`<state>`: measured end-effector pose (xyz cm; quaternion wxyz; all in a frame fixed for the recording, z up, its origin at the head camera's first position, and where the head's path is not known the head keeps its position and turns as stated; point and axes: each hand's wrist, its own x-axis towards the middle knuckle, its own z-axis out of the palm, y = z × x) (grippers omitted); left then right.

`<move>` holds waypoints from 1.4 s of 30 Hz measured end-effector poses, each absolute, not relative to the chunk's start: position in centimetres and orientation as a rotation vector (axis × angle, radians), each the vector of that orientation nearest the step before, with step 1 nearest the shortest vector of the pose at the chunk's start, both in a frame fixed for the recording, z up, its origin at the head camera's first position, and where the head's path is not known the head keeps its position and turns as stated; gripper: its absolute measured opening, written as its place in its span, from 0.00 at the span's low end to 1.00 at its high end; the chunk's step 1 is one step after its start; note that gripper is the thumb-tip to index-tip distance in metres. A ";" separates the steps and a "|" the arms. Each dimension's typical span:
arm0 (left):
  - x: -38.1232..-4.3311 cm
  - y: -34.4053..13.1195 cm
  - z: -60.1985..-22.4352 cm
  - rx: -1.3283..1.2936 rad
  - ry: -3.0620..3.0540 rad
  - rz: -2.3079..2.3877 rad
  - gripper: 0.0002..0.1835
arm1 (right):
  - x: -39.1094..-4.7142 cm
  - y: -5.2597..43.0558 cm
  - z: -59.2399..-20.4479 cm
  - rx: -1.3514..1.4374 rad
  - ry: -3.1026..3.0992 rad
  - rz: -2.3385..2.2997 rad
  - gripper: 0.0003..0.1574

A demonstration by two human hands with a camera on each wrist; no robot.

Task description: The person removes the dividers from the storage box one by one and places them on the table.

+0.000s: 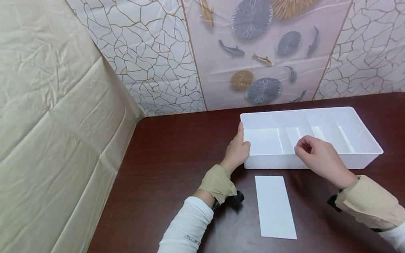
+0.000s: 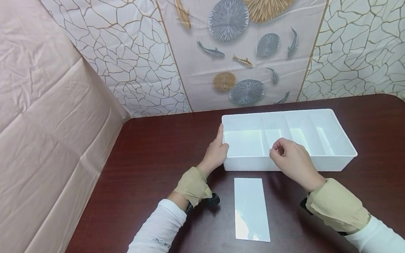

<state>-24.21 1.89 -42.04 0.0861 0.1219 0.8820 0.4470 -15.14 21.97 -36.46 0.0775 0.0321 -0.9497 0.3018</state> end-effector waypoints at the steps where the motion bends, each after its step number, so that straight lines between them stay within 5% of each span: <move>1: -24.2 1.9 -42.0 0.367 2.628 1.331 0.35 | -15.2 22.0 -36.5 0.097 -2.846 0.906 0.13; 42: -24.2 2.0 -42.1 0.352 2.650 1.311 0.36 | -18.2 21.8 -37.1 0.056 -3.017 0.799 0.16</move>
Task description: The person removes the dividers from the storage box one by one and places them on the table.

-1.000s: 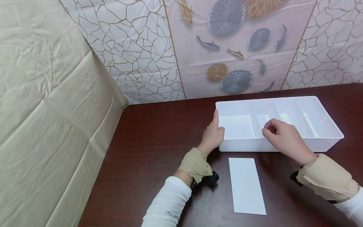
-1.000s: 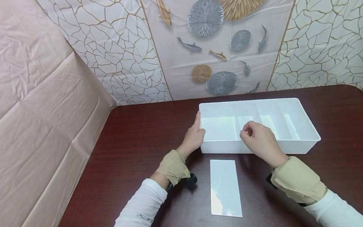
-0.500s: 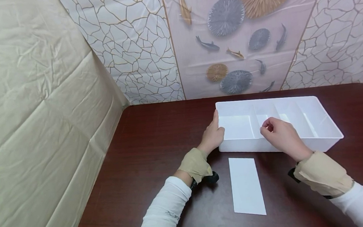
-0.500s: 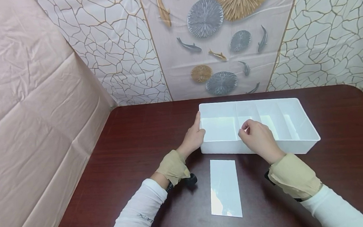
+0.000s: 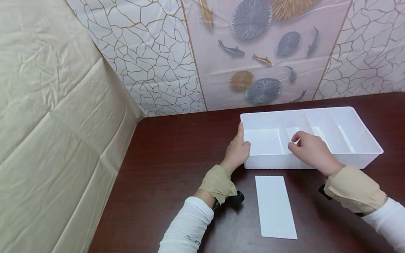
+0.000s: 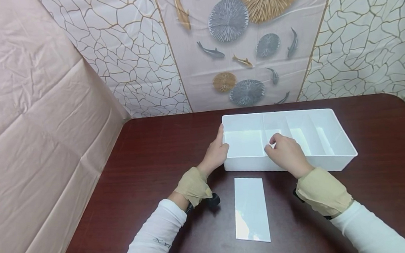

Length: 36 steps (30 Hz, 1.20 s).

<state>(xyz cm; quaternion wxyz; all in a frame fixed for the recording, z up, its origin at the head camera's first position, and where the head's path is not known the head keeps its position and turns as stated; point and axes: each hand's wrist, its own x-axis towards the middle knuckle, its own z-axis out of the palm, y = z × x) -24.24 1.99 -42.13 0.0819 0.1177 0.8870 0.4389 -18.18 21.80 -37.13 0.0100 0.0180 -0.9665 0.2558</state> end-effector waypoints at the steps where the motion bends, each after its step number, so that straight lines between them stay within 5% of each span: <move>1: -24.3 2.0 -42.2 0.354 2.654 1.310 0.36 | -18.2 21.8 -37.1 0.059 -3.015 0.797 0.16; 36: -24.1 2.0 -42.1 0.339 2.627 1.338 0.36 | -19.3 21.6 -38.3 0.112 -3.041 0.670 0.18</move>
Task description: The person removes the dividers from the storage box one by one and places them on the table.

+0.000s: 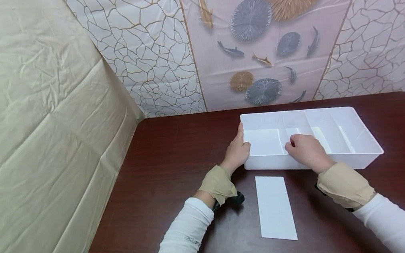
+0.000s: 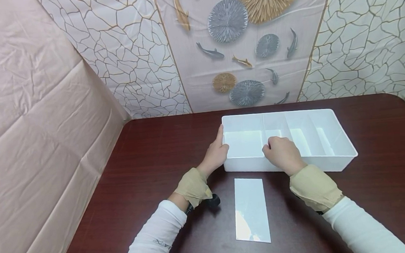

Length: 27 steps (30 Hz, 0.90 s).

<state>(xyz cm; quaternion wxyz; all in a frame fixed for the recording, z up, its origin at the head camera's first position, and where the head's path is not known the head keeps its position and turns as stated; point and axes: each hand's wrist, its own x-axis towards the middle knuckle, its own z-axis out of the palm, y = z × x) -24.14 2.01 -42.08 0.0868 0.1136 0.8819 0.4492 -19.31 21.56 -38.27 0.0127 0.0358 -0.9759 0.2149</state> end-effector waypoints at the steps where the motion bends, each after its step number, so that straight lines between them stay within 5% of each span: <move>1: -24.1 2.0 -42.1 0.337 2.627 1.341 0.36 | -19.3 21.5 -38.3 0.113 -3.039 0.668 0.18; 27: -24.2 2.0 -42.1 0.325 2.628 1.329 0.36 | -19.1 21.4 -38.5 0.130 -2.964 0.651 0.18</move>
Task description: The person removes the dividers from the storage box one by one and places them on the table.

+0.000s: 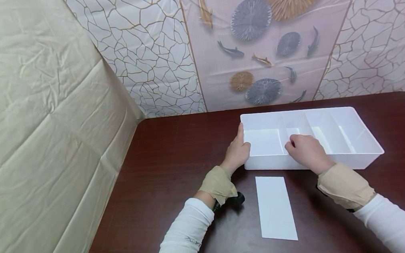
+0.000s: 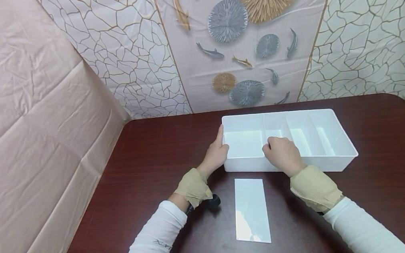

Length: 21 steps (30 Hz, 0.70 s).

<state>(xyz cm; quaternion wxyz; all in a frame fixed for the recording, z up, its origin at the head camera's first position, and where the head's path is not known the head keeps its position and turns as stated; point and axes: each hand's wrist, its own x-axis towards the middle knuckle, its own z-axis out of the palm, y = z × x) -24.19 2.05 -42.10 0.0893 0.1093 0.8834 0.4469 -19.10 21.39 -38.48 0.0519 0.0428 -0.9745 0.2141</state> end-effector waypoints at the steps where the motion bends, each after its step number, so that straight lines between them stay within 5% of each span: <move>1: -24.2 2.0 -42.1 0.327 2.627 1.332 0.36 | -19.1 21.4 -38.5 0.129 -2.958 0.647 0.18; 21: -24.2 2.1 -42.1 0.329 2.648 1.319 0.36 | -19.2 21.4 -38.9 0.132 -2.884 0.651 0.18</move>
